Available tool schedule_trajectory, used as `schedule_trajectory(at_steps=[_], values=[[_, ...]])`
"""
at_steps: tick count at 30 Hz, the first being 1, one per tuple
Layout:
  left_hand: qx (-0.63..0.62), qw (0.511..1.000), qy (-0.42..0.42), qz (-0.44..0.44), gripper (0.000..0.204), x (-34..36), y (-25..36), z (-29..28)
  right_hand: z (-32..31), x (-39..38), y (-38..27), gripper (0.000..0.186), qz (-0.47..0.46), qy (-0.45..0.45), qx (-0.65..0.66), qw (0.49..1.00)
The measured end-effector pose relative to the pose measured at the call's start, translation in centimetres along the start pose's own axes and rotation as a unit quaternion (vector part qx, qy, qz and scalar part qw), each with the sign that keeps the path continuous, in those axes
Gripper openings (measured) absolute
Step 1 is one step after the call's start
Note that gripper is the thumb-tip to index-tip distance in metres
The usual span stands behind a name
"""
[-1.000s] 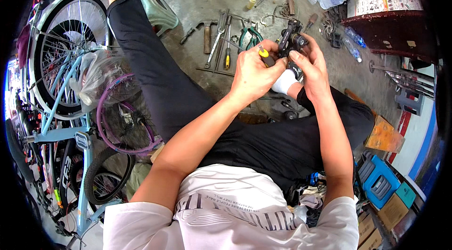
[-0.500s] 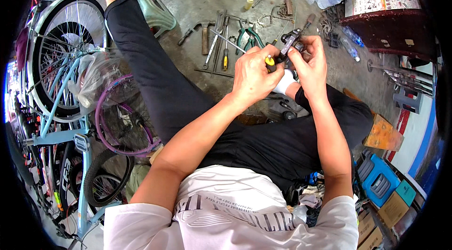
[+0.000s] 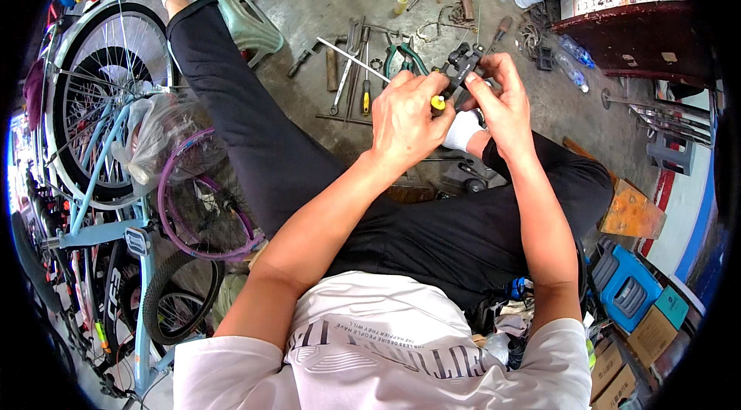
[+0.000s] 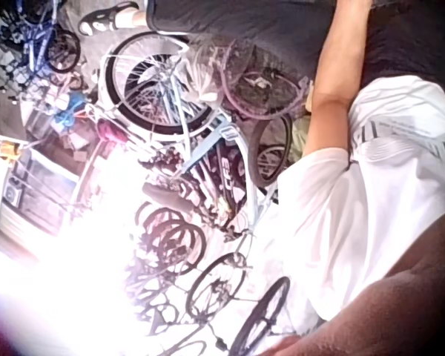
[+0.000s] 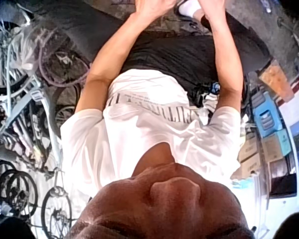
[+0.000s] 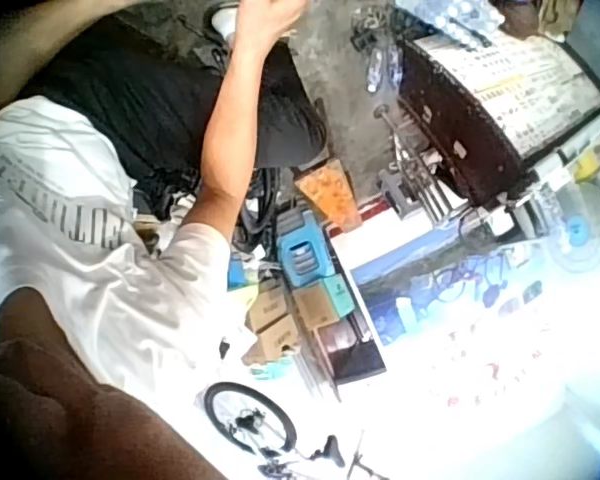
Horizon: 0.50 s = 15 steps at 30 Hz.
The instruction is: The person manipulates a bicycle brake caliper by hand and using a tool, then cleans the caliper with a purple cloth.
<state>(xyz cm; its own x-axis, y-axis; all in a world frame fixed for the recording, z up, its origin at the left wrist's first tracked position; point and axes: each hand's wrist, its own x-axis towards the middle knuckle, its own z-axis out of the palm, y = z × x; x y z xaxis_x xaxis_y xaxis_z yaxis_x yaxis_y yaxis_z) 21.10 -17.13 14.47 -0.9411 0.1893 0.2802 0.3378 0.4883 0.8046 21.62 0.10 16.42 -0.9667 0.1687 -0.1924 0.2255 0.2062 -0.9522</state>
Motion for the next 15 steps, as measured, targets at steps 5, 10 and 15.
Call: schedule_trajectory(at_steps=[5, 10, 15], values=[[0.035, 0.999, 0.005, 0.037, 0.02, -0.35, -0.65, 0.27, -0.73, 0.16, -0.13, 0.026, 0.092, -0.059, 0.146, 0.983], [0.079, 0.994, 0.026, 0.072, 0.025, -0.32, -0.59, 0.03, -0.75, 0.16, -0.35, 0.03, 0.091, -0.069, 0.186, 0.976], [0.106, 0.988, 0.064, 0.097, 0.03, -0.29, -0.38, -0.21, -0.27, 0.16, 0.39, 0.043, 0.068, -0.039, 0.234, 0.969]])
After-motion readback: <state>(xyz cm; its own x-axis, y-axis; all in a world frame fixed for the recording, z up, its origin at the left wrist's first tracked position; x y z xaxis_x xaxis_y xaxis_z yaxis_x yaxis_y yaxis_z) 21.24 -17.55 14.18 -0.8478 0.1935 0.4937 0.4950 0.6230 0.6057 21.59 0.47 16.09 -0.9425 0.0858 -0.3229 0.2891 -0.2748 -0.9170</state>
